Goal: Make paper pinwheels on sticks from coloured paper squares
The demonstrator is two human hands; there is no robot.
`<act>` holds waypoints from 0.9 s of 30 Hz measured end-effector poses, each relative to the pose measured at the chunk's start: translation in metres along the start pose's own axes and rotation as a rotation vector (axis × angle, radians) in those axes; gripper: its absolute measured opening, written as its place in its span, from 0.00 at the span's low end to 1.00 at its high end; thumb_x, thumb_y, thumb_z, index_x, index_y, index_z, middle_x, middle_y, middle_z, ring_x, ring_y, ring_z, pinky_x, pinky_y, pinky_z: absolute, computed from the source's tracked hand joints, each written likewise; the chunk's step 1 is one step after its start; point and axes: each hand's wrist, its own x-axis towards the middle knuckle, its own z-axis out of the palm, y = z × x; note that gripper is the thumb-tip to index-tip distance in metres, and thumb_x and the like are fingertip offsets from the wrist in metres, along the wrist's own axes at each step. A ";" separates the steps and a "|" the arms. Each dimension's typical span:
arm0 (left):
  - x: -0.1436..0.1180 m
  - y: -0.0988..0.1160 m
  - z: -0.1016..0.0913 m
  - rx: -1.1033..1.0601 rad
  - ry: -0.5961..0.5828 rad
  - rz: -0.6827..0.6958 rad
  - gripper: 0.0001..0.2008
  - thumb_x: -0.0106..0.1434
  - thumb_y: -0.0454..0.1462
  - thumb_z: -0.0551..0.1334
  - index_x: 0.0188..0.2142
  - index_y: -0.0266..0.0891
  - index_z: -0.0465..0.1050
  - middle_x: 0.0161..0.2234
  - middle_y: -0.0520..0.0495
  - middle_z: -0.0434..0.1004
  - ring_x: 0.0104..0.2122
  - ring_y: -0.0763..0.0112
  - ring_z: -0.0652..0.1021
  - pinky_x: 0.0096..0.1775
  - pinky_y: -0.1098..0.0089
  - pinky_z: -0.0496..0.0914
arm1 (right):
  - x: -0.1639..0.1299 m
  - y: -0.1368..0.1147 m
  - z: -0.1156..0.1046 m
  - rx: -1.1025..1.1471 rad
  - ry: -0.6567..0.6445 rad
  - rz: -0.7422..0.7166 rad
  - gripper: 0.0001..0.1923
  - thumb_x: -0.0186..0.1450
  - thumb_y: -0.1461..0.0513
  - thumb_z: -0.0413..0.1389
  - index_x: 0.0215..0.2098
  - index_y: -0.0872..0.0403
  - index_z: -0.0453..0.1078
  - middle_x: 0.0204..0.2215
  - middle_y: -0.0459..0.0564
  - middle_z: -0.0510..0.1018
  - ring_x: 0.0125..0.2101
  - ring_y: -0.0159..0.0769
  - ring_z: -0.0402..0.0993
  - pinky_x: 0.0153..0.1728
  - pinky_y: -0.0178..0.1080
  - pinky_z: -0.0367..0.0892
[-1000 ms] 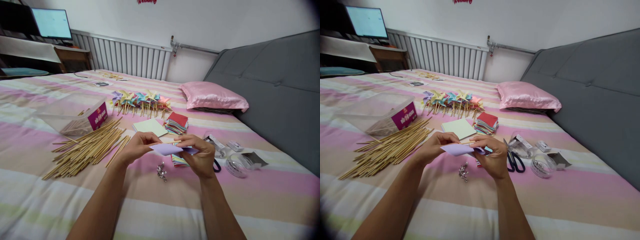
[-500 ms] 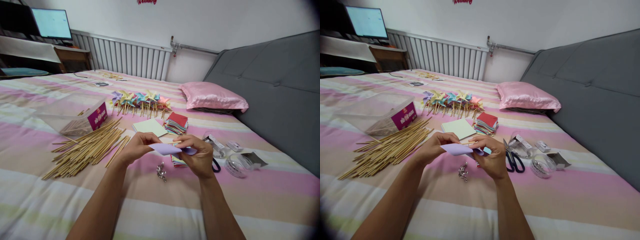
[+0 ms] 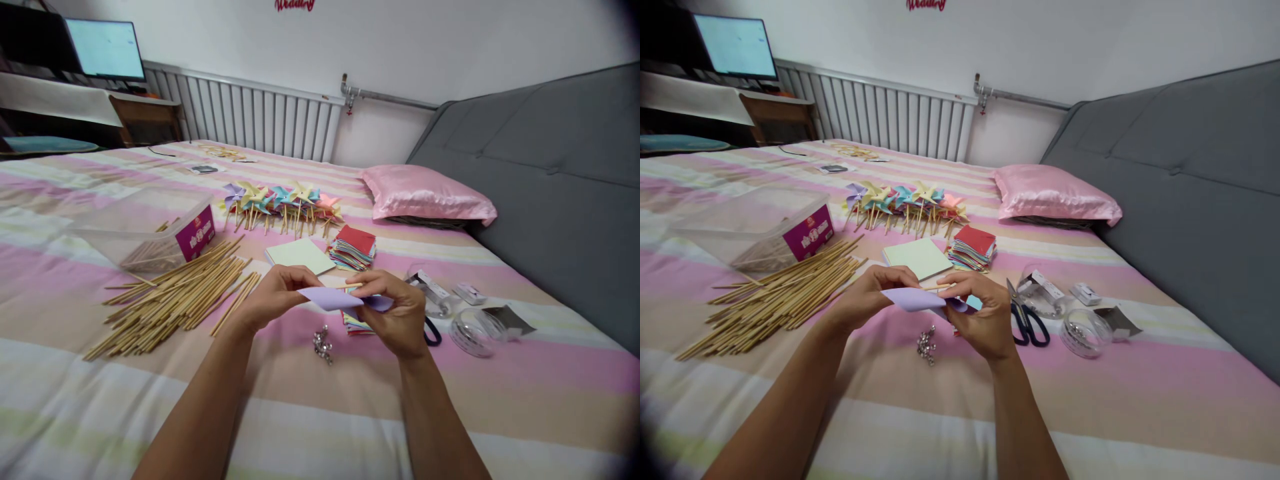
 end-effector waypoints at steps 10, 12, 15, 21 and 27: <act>-0.001 -0.001 -0.001 -0.020 -0.013 0.002 0.04 0.49 0.32 0.66 0.28 0.35 0.78 0.28 0.47 0.75 0.29 0.72 0.73 0.32 0.73 0.66 | 0.000 0.001 0.000 0.003 -0.011 -0.013 0.06 0.52 0.68 0.63 0.27 0.50 0.74 0.31 0.48 0.78 0.33 0.36 0.75 0.34 0.38 0.71; -0.001 0.000 -0.001 -0.029 -0.016 -0.008 0.05 0.49 0.31 0.66 0.28 0.34 0.78 0.28 0.47 0.75 0.28 0.72 0.73 0.32 0.73 0.66 | 0.000 0.001 0.000 -0.002 -0.013 -0.016 0.06 0.52 0.68 0.63 0.27 0.50 0.74 0.30 0.48 0.78 0.33 0.36 0.75 0.34 0.38 0.71; -0.001 0.000 -0.002 -0.035 -0.024 -0.018 0.04 0.48 0.31 0.66 0.27 0.34 0.78 0.28 0.47 0.75 0.29 0.72 0.73 0.32 0.73 0.66 | 0.000 0.000 0.000 -0.009 -0.011 -0.029 0.06 0.52 0.67 0.63 0.27 0.50 0.74 0.30 0.48 0.78 0.32 0.36 0.75 0.33 0.38 0.70; -0.002 -0.001 -0.001 -0.037 -0.031 -0.011 0.04 0.49 0.31 0.66 0.27 0.34 0.78 0.28 0.47 0.75 0.29 0.72 0.73 0.32 0.73 0.66 | -0.001 -0.001 0.000 -0.001 -0.017 -0.026 0.07 0.53 0.68 0.63 0.27 0.51 0.74 0.30 0.48 0.78 0.33 0.35 0.75 0.34 0.38 0.70; -0.001 -0.001 -0.001 -0.027 -0.024 -0.002 0.05 0.49 0.32 0.66 0.28 0.33 0.78 0.28 0.47 0.75 0.29 0.72 0.73 0.32 0.73 0.66 | 0.000 0.000 -0.001 -0.005 -0.011 -0.042 0.06 0.53 0.68 0.63 0.27 0.51 0.74 0.30 0.48 0.78 0.33 0.36 0.75 0.34 0.38 0.71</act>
